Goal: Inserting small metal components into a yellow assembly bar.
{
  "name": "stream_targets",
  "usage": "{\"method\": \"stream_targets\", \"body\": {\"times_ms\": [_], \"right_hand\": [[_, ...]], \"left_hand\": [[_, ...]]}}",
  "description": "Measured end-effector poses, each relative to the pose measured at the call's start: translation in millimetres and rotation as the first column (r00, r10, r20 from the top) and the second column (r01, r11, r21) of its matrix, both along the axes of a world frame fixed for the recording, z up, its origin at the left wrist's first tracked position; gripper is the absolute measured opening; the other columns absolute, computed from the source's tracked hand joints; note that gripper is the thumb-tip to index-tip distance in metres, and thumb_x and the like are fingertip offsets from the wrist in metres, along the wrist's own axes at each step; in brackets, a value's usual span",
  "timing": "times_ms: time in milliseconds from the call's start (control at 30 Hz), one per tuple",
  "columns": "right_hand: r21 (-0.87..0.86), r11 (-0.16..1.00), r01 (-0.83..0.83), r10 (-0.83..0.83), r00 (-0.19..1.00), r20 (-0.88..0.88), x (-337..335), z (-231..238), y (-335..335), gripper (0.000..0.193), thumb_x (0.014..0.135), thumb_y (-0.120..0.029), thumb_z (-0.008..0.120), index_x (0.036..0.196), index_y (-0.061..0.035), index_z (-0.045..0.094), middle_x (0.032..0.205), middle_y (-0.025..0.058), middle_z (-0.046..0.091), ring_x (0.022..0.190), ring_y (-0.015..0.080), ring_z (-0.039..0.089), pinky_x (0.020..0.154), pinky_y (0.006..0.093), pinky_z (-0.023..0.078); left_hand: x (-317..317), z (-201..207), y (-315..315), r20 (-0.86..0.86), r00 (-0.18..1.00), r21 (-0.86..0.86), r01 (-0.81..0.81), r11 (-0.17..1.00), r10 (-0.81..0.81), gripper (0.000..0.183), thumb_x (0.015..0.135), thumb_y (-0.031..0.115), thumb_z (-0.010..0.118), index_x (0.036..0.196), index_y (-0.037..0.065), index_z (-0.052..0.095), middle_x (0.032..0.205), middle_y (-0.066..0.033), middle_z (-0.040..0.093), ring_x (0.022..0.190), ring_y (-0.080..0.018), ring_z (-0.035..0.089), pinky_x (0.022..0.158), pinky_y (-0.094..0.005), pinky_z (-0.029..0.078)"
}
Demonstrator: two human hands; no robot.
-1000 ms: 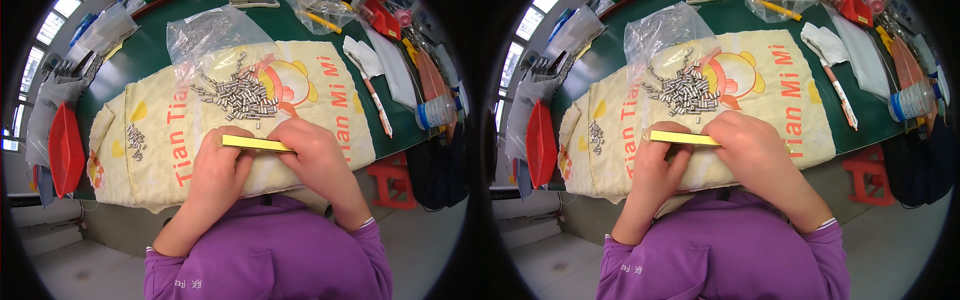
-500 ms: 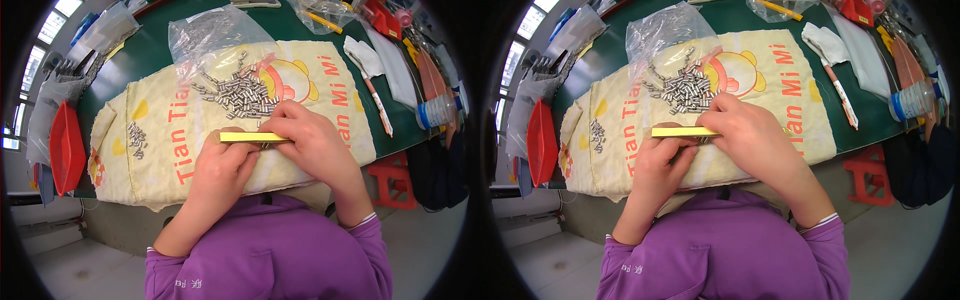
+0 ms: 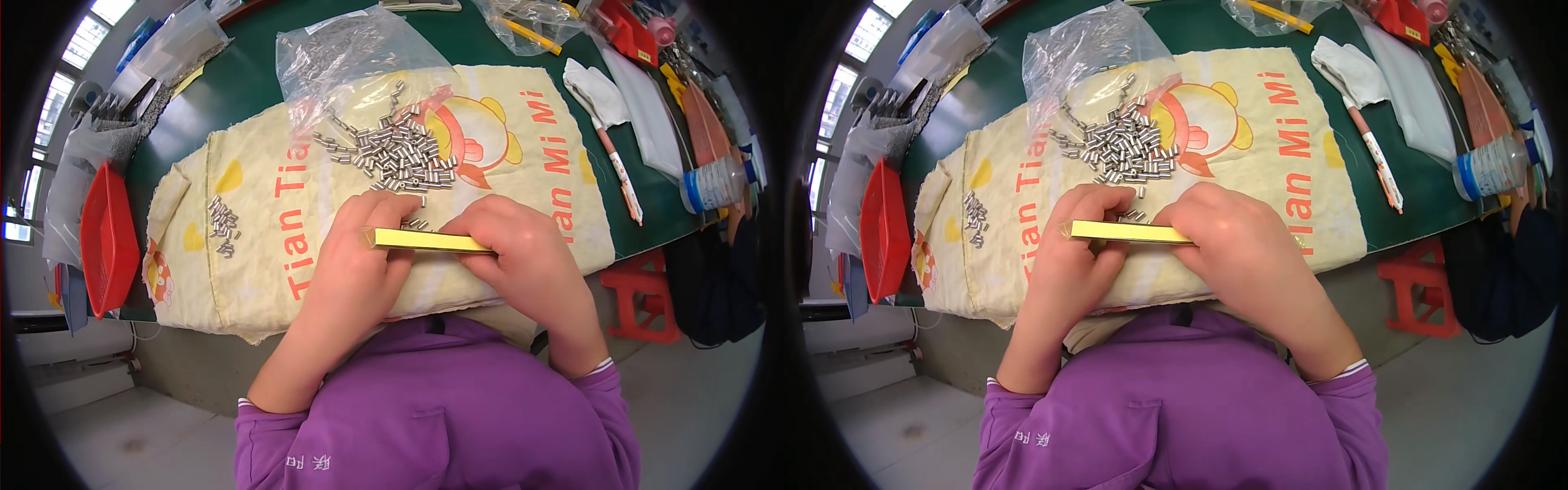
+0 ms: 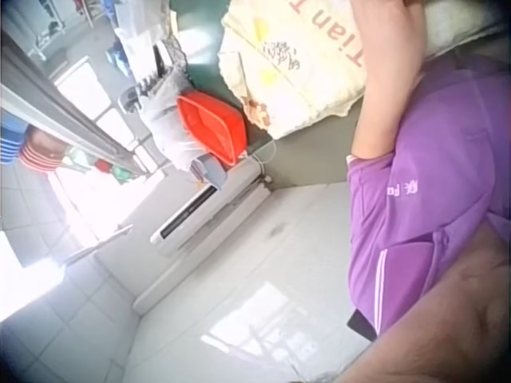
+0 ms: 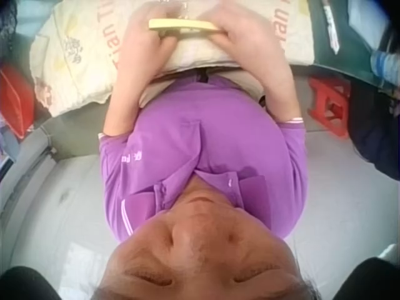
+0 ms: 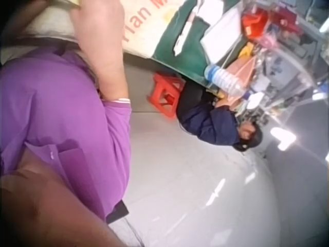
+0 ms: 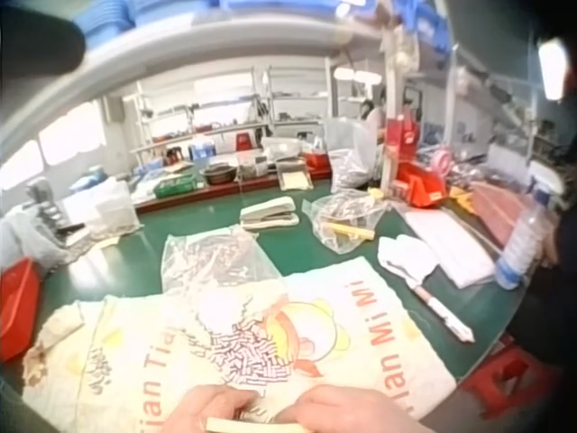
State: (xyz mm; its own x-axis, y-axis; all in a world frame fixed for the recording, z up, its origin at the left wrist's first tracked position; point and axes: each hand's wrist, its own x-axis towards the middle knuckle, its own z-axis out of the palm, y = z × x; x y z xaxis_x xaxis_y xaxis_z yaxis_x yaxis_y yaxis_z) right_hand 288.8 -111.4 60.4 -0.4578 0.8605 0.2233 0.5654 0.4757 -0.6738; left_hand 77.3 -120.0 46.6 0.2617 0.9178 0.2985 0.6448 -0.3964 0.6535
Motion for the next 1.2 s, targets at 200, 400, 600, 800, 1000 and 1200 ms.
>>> {"method": "stream_targets", "body": {"times_ms": [200,400,600,800,1000,1200], "right_hand": [[0.019,0.999,0.026,-0.026,1.000,0.011,0,2,-2,0.016,0.080,-0.003,0.071,0.096,-0.0060,0.068,0.090,0.0111,0.060,0.085,0.0329,0.064,0.072,0.0432,0.051],[-0.002,1.000,0.008,-0.008,1.000,-0.005,1,0,1,0.017,0.080,-0.001,0.069,0.096,-0.0059,0.067,0.090,0.0117,0.059,0.085,0.0335,0.063,0.073,0.0438,0.051],[0.058,0.998,0.019,-0.017,0.999,-0.039,-5,-5,4,0.017,0.079,-0.001,0.066,0.095,-0.0069,0.066,0.088,0.0106,0.063,0.085,0.0330,0.064,0.073,0.0443,0.051],[0.041,0.999,0.035,-0.033,0.998,-0.050,-9,-3,1,0.017,0.080,-0.002,0.068,0.095,-0.0083,0.065,0.085,0.0098,0.064,0.084,0.0326,0.065,0.072,0.0440,0.051],[0.035,0.999,0.031,-0.028,0.997,-0.065,-10,-1,1,0.017,0.081,-0.003,0.069,0.095,-0.0085,0.063,0.086,0.0095,0.066,0.084,0.0320,0.066,0.071,0.0428,0.051],[0.029,1.000,0.000,0.002,0.997,-0.074,-11,1,4,0.016,0.082,-0.004,0.068,0.096,-0.0081,0.063,0.088,0.0095,0.067,0.085,0.0325,0.066,0.073,0.0436,0.051]], "left_hand": [[-2,-2,-5,0.028,0.999,0.021,0.027,0.999,-0.027,0.038,0.084,-0.007,0.068,0.120,0.003,0.064,0.108,-0.0112,0.062,0.099,-0.0252,0.064,0.083,-0.0329,0.055],[-4,-5,-4,0.049,0.994,0.001,0.097,0.995,-0.096,0.045,0.084,-0.009,0.068,0.127,0.003,0.061,0.117,-0.0111,0.060,0.104,-0.0230,0.065,0.087,-0.0331,0.056],[1,-5,5,0.257,0.955,-0.049,0.165,0.985,-0.147,0.052,0.081,-0.005,0.071,0.131,0.002,0.059,0.111,-0.0132,0.067,0.107,-0.0334,0.060,0.095,-0.0428,0.048],[1,-4,6,0.232,0.955,-0.064,0.206,0.977,-0.186,0.053,0.081,-0.002,0.073,0.132,0.003,0.059,0.103,-0.0108,0.067,0.102,-0.0309,0.061,0.092,-0.0420,0.049],[3,-3,1,0.211,0.967,-0.081,0.161,0.984,-0.141,0.053,0.081,-0.001,0.074,0.132,0.003,0.060,0.101,-0.0104,0.067,0.099,-0.0302,0.061,0.089,-0.0420,0.050],[3,-3,-10,0.183,0.979,-0.098,0.111,0.989,-0.092,0.052,0.081,-0.001,0.074,0.131,0.002,0.060,0.108,-0.0125,0.067,0.102,-0.0319,0.060,0.090,-0.0425,0.050]]}}
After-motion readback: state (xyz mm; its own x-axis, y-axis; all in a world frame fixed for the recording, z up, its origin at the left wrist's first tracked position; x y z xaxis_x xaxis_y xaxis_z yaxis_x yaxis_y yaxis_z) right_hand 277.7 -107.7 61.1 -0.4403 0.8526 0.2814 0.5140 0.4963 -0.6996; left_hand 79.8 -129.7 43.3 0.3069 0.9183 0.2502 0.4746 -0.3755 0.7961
